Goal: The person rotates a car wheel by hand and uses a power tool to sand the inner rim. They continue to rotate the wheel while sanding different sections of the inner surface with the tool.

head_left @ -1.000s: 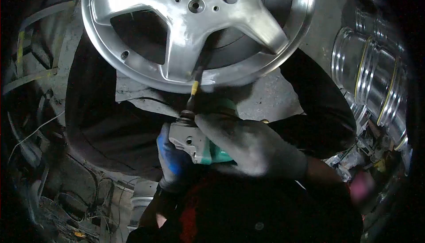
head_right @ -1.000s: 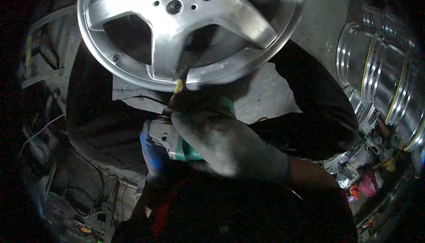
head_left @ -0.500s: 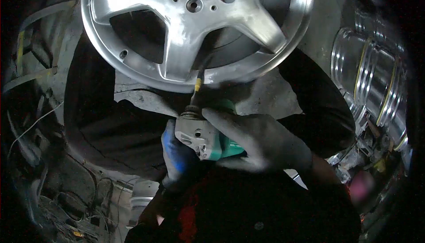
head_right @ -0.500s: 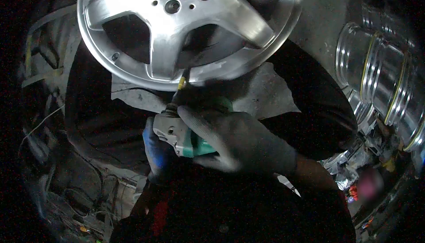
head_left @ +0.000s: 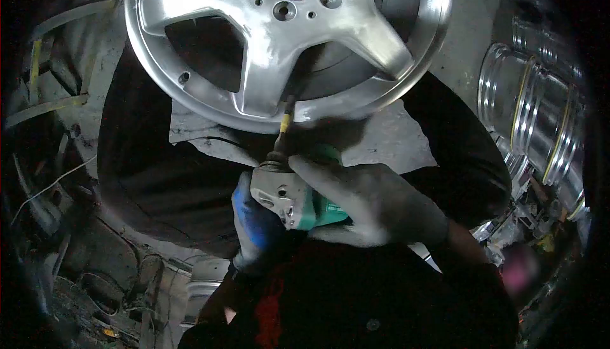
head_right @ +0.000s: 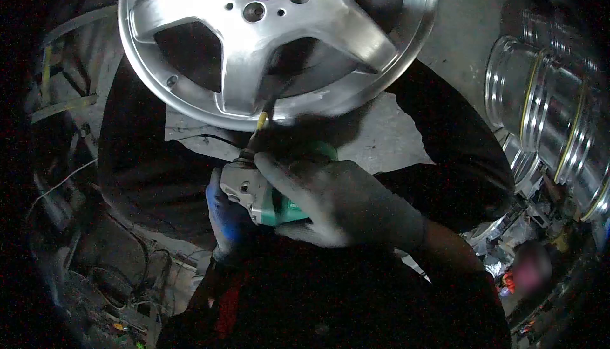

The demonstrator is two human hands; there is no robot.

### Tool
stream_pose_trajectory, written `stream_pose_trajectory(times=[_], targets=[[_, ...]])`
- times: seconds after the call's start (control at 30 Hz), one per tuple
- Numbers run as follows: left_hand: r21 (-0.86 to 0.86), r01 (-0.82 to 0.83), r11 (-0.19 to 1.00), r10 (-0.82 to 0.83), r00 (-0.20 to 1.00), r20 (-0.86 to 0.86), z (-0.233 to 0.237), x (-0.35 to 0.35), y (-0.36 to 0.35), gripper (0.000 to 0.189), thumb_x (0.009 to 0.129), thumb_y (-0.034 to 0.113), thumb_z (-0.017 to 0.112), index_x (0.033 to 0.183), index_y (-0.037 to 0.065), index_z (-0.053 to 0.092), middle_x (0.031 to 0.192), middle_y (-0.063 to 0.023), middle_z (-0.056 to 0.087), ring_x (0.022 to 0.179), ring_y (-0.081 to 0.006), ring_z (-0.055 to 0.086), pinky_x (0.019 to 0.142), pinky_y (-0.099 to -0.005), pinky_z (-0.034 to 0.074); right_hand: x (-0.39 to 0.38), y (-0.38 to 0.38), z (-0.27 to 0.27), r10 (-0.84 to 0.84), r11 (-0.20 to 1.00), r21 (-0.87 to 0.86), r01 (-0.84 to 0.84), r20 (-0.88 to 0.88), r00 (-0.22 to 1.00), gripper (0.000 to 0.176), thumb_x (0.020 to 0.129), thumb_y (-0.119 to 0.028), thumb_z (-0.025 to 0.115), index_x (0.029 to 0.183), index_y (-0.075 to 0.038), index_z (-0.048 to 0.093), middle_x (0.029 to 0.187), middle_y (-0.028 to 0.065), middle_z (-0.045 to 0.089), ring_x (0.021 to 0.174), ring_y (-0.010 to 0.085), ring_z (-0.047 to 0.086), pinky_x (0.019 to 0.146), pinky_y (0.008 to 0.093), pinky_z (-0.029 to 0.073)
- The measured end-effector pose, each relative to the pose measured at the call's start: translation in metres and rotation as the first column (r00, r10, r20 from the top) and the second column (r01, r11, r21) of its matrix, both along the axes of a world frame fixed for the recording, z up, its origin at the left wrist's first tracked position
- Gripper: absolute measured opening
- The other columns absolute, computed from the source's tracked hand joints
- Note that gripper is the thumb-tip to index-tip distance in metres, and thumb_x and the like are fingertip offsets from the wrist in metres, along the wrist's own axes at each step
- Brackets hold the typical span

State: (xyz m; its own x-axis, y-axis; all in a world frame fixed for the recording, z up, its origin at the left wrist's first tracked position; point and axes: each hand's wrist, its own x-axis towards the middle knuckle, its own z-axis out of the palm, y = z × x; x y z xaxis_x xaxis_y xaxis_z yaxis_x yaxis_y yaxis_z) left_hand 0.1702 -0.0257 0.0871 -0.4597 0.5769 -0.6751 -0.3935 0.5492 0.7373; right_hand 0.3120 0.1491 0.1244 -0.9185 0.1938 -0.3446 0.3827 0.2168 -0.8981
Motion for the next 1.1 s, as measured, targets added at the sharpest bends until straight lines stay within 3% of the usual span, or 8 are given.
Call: stream_pose_trajectory(times=[0.07,0.13,0.23,0.43,0.83,0.9,0.93,1.1], targets=[[0.012,0.156,0.988,-0.154,0.985,-0.078,-0.001,-0.003,-0.005,0.022,0.097,0.000,0.056,0.119,0.000,0.058,0.110,-0.0090,0.065,0.101,-0.0162,0.064,0.087,-0.0323,0.054,-0.001,-0.005,-0.001,0.019,1.000,0.011,-0.019,0.012,1.000,0.090,0.080,-0.027,0.086,0.151,0.002,0.039,0.119,0.0276,0.066,0.098,0.0392,0.072,0.085,0.0423,0.060],[0.036,-0.313,0.949,0.290,0.911,0.292,-0.005,-0.001,-0.005,0.016,0.097,0.002,0.057,0.113,0.002,0.059,0.108,-0.0080,0.065,0.099,-0.0144,0.064,0.086,-0.0308,0.054,0.001,-0.013,-0.007,-0.001,0.973,0.227,0.035,-0.148,0.989,0.090,0.080,-0.027,0.086,0.151,0.004,0.039,0.125,0.0278,0.063,0.102,0.0385,0.071,0.087,0.0414,0.061],[0.059,-0.394,0.917,0.352,0.871,0.344,-0.008,0.004,-0.004,0.019,0.098,0.008,0.055,0.114,0.001,0.062,0.104,-0.0088,0.068,0.095,-0.0141,0.065,0.083,-0.0310,0.055,0.005,-0.019,-0.010,0.021,0.983,0.184,-0.004,-0.092,0.996,0.092,0.080,-0.027,0.085,0.152,0.004,0.036,0.130,0.0274,0.060,0.105,0.0377,0.070,0.090,0.0401,0.061],[0.099,0.056,0.993,-0.058,0.998,0.012,-0.015,0.014,0.008,0.025,0.094,0.003,0.062,0.118,0.001,0.062,0.106,-0.0071,0.069,0.093,-0.0133,0.066,0.081,-0.0302,0.055,0.014,0.001,0.007,0.065,0.998,0.015,-0.067,0.144,0.988,0.093,0.082,-0.028,0.084,0.153,0.004,0.033,0.116,0.0281,0.066,0.102,0.0392,0.070,0.085,0.0438,0.059],[0.159,-0.090,0.983,0.061,0.982,0.179,-0.031,0.008,-0.033,0.036,0.108,0.026,0.041,0.128,0.002,0.059,0.119,-0.0097,0.066,0.106,-0.0184,0.065,0.093,-0.0350,0.053,0.006,-0.028,-0.006,-0.008,0.979,0.200,0.028,-0.103,0.995,0.087,0.078,-0.028,0.082,0.145,0.009,0.041,0.118,0.0276,0.064,0.105,0.0388,0.067,0.091,0.0463,0.056],[0.094,-0.427,0.899,0.321,0.791,0.521,-0.023,0.007,-0.031,0.044,0.108,0.036,0.039,0.129,0.004,0.060,0.119,-0.0092,0.066,0.109,-0.0203,0.064,0.098,-0.0368,0.051,0.001,-0.032,-0.009,0.006,0.976,0.218,0.014,-0.092,0.996,0.087,0.079,-0.029,0.082,0.146,0.008,0.040,0.116,0.0265,0.064,0.103,0.0382,0.067,0.090,0.0465,0.056],[0.067,-0.280,0.958,0.239,0.903,0.356,-0.023,0.003,-0.032,0.050,0.107,0.045,0.037,0.128,0.006,0.061,0.120,-0.0091,0.067,0.109,-0.0222,0.064,0.098,-0.0379,0.050,-0.001,-0.034,-0.009,0.019,0.972,0.235,0.001,-0.082,0.996,0.087,0.080,-0.030,0.081,0.147,0.008,0.040,0.114,0.0254,0.064,0.100,0.0376,0.067,0.089,0.0467,0.055],[0.216,-0.425,0.879,0.270,0.818,0.509,-0.024,-0.004,-0.041,0.033,0.110,0.028,0.041,0.128,0.004,0.055,0.123,-0.0105,0.063,0.112,-0.0205,0.063,0.099,-0.0384,0.052,-0.004,-0.048,0.005,0.108,0.918,0.374,-0.134,0.088,0.990,0.091,0.082,-0.039,0.079,0.152,0.004,0.038,0.124,0.0222,0.060,0.111,0.0328,0.063,0.094,0.0408,0.055]])
